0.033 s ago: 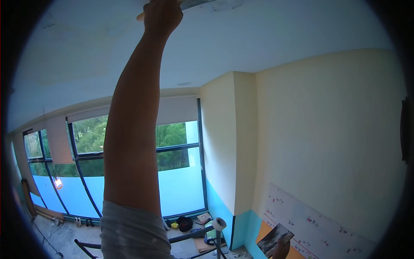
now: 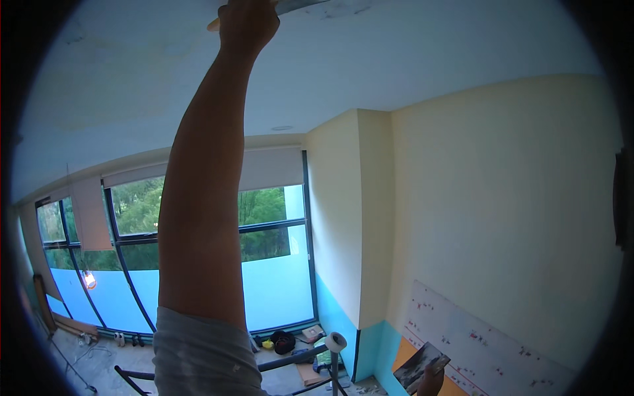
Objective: The person applies white compound to the ceiling and upper wall joints using a putty knife and a larger flat tool, then covers a section with white tape.
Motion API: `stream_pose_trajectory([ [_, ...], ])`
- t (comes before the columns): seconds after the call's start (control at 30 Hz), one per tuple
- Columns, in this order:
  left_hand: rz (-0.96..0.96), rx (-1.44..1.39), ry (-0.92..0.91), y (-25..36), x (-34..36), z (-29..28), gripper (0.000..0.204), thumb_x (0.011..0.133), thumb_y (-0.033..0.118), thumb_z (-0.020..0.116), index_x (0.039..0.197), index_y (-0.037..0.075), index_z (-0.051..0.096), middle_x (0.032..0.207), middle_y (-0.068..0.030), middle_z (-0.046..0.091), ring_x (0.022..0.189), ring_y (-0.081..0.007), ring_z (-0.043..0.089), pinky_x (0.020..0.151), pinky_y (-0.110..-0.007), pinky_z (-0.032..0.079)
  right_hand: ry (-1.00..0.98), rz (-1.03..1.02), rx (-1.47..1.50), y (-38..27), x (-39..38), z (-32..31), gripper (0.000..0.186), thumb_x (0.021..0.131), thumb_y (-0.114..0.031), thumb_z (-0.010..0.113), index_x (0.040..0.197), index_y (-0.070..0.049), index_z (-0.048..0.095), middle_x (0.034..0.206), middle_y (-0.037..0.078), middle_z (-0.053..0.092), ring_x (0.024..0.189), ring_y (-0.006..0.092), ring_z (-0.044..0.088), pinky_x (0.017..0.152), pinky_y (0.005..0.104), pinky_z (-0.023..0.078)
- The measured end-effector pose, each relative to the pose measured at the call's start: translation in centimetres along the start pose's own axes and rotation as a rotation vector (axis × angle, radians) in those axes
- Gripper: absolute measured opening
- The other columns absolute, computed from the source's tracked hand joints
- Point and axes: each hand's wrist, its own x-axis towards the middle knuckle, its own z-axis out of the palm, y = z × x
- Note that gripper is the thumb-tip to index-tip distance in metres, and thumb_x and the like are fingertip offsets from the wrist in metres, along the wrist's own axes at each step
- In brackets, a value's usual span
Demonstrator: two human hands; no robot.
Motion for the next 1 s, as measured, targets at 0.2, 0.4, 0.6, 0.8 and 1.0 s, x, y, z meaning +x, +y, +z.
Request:
stream_pose_trajectory([
  [0.2,0.037,-0.029,0.126,-1.4,2.0,-0.6,0.020,0.085,0.008,0.059,0.105,0.004,0.054,0.101,-0.0179,0.061,0.096,-0.0397,0.059,0.083,-0.052,0.047,0.048,0.032,-0.081,0.0,-1.0,-2.4,0.056,0.096,-0.016,0.064,0.142,0.006,0.042,0.135,0.018,0.055,0.118,0.0259,0.054,0.099,0.0356,0.045],
  [0.4,0.001,0.024,0.263,-3.6,2.7,-2.0,0.025,0.087,0.009,0.060,0.110,0.000,0.054,0.106,-0.0238,0.059,0.102,-0.0433,0.057,0.089,-0.053,0.047,0.035,-0.063,-0.085,2.2,-0.7,-4.3,0.057,0.096,-0.018,0.065,0.142,0.007,0.043,0.135,0.018,0.055,0.119,0.0250,0.054,0.100,0.0340,0.044],
  [0.6,-0.374,-0.203,0.065,-3.0,0.3,-3.8,0.042,0.093,0.029,0.063,0.120,-0.002,0.057,0.121,-0.0258,0.060,0.113,-0.0418,0.059,0.096,-0.048,0.048,-0.009,-0.086,0.060,0.1,-2.3,-4.9,0.057,0.095,-0.024,0.068,0.137,0.007,0.048,0.129,0.017,0.059,0.114,0.0238,0.057,0.098,0.0335,0.044],
  [0.8,-0.114,-0.247,0.004,1.0,2.2,-1.1,0.044,0.092,0.030,0.065,0.120,-0.004,0.057,0.119,-0.0272,0.060,0.111,-0.0431,0.060,0.097,-0.048,0.048,0.087,-0.011,-0.155,3.2,-0.5,-8.0,0.056,0.095,-0.025,0.066,0.138,0.007,0.047,0.129,0.018,0.059,0.114,0.0256,0.057,0.097,0.0356,0.045],
  [1.0,-0.006,-0.080,0.241,2.5,3.9,-0.4,0.034,0.087,0.008,0.061,0.118,-0.001,0.050,0.112,-0.0249,0.055,0.102,-0.0447,0.056,0.088,-0.053,0.047,0.091,-0.007,-0.207,0.5,-2.3,-5.6,0.059,0.094,-0.027,0.068,0.137,0.007,0.047,0.130,0.019,0.059,0.115,0.0258,0.056,0.098,0.0359,0.046],
])
